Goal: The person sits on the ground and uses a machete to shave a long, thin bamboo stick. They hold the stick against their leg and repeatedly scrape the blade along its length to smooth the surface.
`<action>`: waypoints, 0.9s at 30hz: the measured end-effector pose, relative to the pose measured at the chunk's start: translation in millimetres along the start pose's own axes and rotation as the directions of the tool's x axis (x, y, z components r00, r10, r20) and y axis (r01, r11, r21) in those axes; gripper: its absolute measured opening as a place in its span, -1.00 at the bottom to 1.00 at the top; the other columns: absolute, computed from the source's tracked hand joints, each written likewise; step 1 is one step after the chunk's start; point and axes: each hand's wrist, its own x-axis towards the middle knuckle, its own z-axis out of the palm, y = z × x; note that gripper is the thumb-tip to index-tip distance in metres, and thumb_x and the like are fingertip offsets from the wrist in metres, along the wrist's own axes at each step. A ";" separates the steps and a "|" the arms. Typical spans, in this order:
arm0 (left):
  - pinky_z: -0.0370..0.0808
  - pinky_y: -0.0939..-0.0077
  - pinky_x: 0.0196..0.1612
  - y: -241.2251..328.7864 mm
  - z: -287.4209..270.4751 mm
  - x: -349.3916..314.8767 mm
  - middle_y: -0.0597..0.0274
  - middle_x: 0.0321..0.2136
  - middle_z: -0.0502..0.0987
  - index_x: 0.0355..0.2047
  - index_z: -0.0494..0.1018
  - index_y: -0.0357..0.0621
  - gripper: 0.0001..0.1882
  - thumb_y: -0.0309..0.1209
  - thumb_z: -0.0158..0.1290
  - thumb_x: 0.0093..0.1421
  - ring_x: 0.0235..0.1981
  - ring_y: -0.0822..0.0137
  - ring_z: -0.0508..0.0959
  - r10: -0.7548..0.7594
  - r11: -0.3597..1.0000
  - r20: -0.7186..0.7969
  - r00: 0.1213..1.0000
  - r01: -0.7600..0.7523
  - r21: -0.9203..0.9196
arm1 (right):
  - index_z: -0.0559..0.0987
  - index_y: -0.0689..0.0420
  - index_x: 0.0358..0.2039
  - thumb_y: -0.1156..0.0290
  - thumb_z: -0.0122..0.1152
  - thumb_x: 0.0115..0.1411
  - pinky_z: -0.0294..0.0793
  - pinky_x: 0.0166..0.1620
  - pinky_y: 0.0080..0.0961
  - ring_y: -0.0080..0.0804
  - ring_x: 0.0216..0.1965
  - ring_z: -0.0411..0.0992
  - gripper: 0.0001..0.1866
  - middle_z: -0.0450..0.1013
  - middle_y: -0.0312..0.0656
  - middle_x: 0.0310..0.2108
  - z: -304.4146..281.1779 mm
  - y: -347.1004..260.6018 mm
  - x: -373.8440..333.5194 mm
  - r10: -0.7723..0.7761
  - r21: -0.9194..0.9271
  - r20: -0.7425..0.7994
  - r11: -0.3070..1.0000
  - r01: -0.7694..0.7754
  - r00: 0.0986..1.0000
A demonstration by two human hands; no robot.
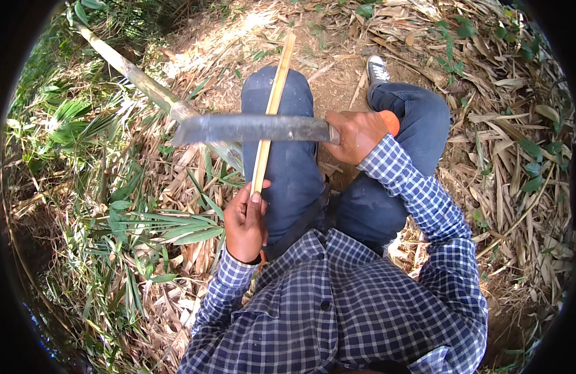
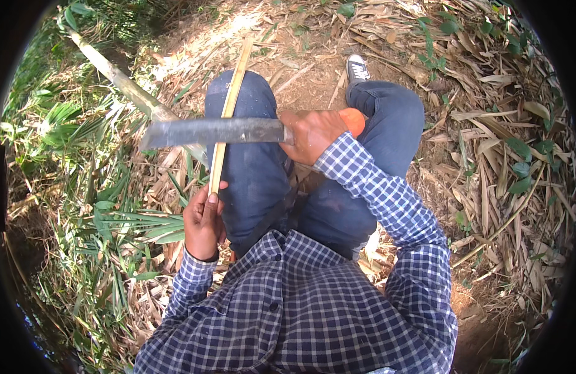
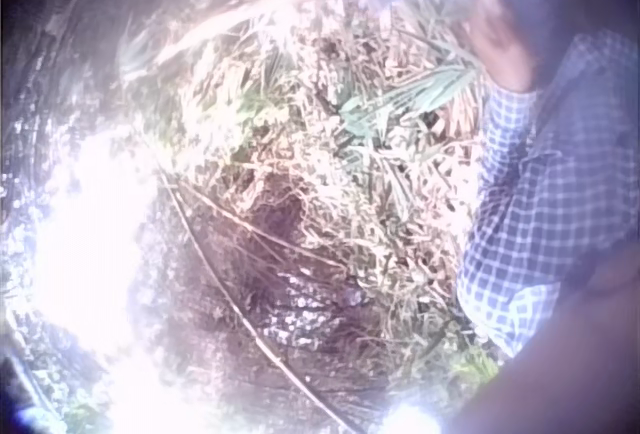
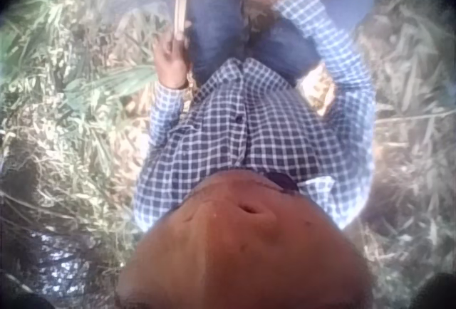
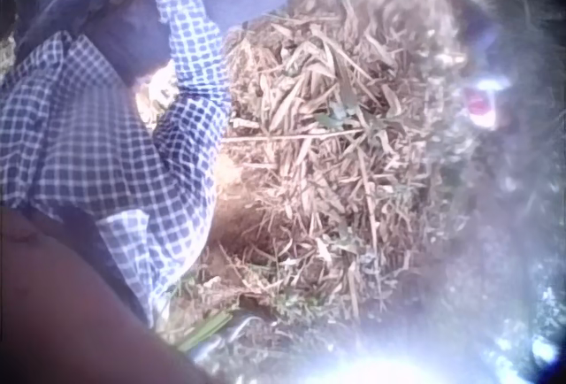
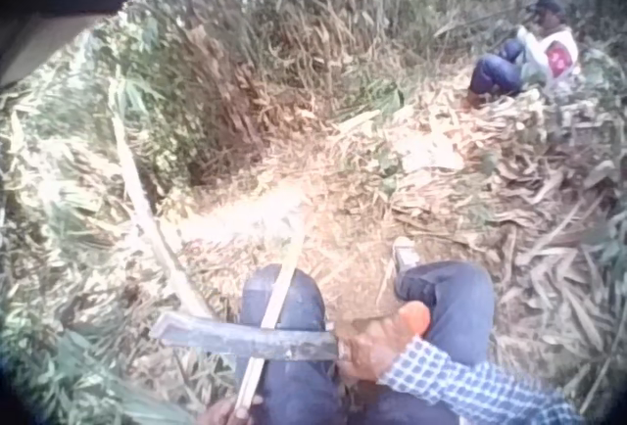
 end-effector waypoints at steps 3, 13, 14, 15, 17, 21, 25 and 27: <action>0.12 0.72 -0.82 -2.8 1.5 -3.3 0.43 -0.64 0.27 0.04 0.39 -0.33 -0.67 -0.36 -0.22 0.44 -0.85 0.69 0.16 0.001 1.000 0.005 1.000 -0.001 -0.008 | 0.53 0.07 -0.37 0.25 0.32 -0.05 0.50 -0.44 -0.05 0.04 -0.58 0.50 -0.74 0.48 -0.03 -0.64 -6.0 5.6 10.8 0.023 -0.058 0.014 0.998 -0.022 1.000; 0.08 0.73 -0.84 -2.7 3.8 -10.3 0.45 -0.64 0.25 0.03 0.40 -0.31 -0.68 -0.35 -0.18 0.43 -0.87 0.69 0.13 -0.026 0.999 -0.025 0.999 0.025 -0.035 | 0.56 0.09 -0.32 0.21 0.29 0.00 0.54 -0.41 -0.09 0.02 -0.55 0.53 -0.72 0.51 -0.02 -0.64 -5.0 3.3 21.4 0.164 -0.045 0.017 0.986 -0.163 0.986; 0.09 0.73 -0.84 -1.0 5.4 -10.1 0.45 -0.64 0.25 0.03 0.40 -0.32 -0.67 -0.34 -0.18 0.43 -0.86 0.69 0.13 -0.012 1.000 -0.032 0.999 0.011 -0.027 | 0.56 0.09 -0.32 0.22 0.29 0.00 0.54 -0.41 -0.10 0.03 -0.54 0.53 -0.72 0.51 -0.02 -0.63 -5.8 11.3 31.9 0.203 -0.048 -0.017 0.978 -0.203 0.979; 0.09 0.73 -0.84 0.9 6.9 -10.2 0.45 -0.64 0.25 0.03 0.40 -0.32 -0.67 -0.34 -0.18 0.43 -0.86 0.69 0.13 0.002 1.000 -0.039 0.999 -0.002 -0.018 | 0.56 0.09 -0.30 0.22 0.30 0.01 0.55 -0.39 -0.09 0.05 -0.53 0.53 -0.71 0.52 -0.02 -0.62 -7.8 18.5 39.8 0.312 -0.029 -0.024 0.949 -0.312 0.950; 0.09 0.73 -0.84 4.1 9.2 -10.3 0.45 -0.64 0.24 0.03 0.40 -0.33 -0.67 -0.34 -0.18 0.43 -0.86 0.69 0.13 -0.015 0.999 -0.030 0.999 0.014 -0.039 | 0.56 0.09 -0.29 0.21 0.29 0.01 0.55 -0.38 -0.07 0.06 -0.52 0.54 -0.71 0.52 0.00 -0.62 -6.4 12.8 39.6 0.296 -0.026 -0.028 0.955 -0.297 0.955; 0.11 0.73 -0.83 0.2 5.8 -11.7 0.46 -0.64 0.23 0.02 0.39 -0.34 -0.66 -0.33 -0.17 0.42 -0.86 0.68 0.12 -0.025 0.999 -0.044 0.999 0.023 -0.043 | 0.57 0.12 -0.30 0.20 0.29 0.02 0.55 -0.37 -0.07 0.07 -0.51 0.54 -0.70 0.52 0.04 -0.61 -12.1 -5.9 25.3 0.187 -0.081 0.037 0.980 -0.183 0.982; 0.14 0.72 -0.83 -0.2 10.7 -13.6 0.47 -0.65 0.22 0.02 0.40 -0.33 -0.65 -0.31 -0.15 0.42 -0.84 0.67 0.15 -0.029 0.998 -0.044 0.999 0.026 -0.065 | 0.54 0.14 -0.29 0.20 0.29 0.04 0.55 -0.40 -0.07 0.04 -0.54 0.54 -0.69 0.53 0.03 -0.60 -6.5 17.4 41.5 0.278 -0.105 -0.053 0.954 -0.282 0.959; 0.16 0.72 -0.83 5.8 17.3 -13.0 0.47 -0.65 0.21 0.02 0.40 -0.32 -0.65 -0.30 -0.15 0.42 -0.83 0.67 0.15 -0.064 0.994 -0.077 0.995 0.057 -0.096 | 0.52 0.17 -0.30 0.21 0.29 0.06 0.57 -0.40 -0.07 0.00 -0.56 0.55 -0.69 0.52 0.02 -0.62 -10.4 14.1 52.0 0.332 -0.079 -0.045 0.939 -0.335 0.942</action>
